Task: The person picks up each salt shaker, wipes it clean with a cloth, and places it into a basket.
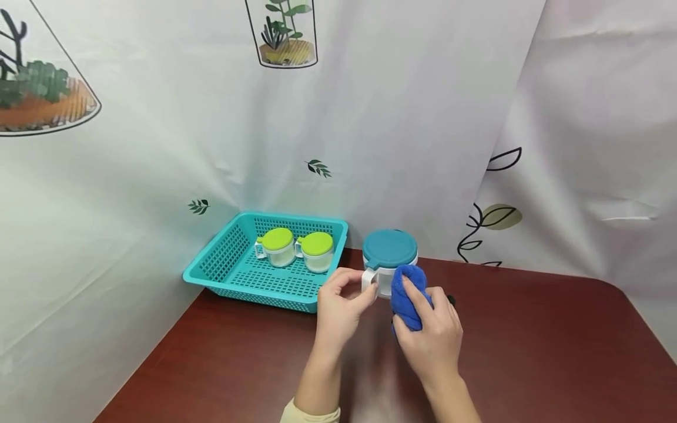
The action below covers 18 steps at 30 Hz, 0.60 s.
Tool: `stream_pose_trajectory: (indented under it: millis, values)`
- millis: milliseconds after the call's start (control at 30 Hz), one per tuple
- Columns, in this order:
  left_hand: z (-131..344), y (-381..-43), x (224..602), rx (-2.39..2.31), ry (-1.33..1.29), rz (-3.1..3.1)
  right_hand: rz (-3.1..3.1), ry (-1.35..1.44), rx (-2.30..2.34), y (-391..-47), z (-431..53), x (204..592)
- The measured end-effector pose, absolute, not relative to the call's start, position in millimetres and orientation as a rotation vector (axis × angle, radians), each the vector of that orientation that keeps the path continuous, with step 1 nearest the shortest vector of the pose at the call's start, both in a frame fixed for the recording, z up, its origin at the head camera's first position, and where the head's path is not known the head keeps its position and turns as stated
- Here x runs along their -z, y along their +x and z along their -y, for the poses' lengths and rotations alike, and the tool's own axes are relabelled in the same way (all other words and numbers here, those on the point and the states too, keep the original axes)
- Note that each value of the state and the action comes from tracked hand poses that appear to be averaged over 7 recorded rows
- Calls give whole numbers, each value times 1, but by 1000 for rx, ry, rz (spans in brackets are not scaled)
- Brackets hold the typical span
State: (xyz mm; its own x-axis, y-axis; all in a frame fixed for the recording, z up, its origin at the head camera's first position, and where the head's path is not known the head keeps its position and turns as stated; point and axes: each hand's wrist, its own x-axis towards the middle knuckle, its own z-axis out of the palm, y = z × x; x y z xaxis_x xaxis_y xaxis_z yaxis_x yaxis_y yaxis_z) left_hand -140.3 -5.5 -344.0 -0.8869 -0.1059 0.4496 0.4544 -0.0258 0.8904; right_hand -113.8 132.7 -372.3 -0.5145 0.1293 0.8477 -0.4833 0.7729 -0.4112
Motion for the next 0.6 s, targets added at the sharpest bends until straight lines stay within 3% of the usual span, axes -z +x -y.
stream_pose_trajectory:
  millis: [267,600]
  values:
    - [2,-134,345,1945,-358,1842,1877,386,-722,-115,-117,376]
    - [8,-133,334,1956,-409,1777,1872,296,-786,-121,-137,371]
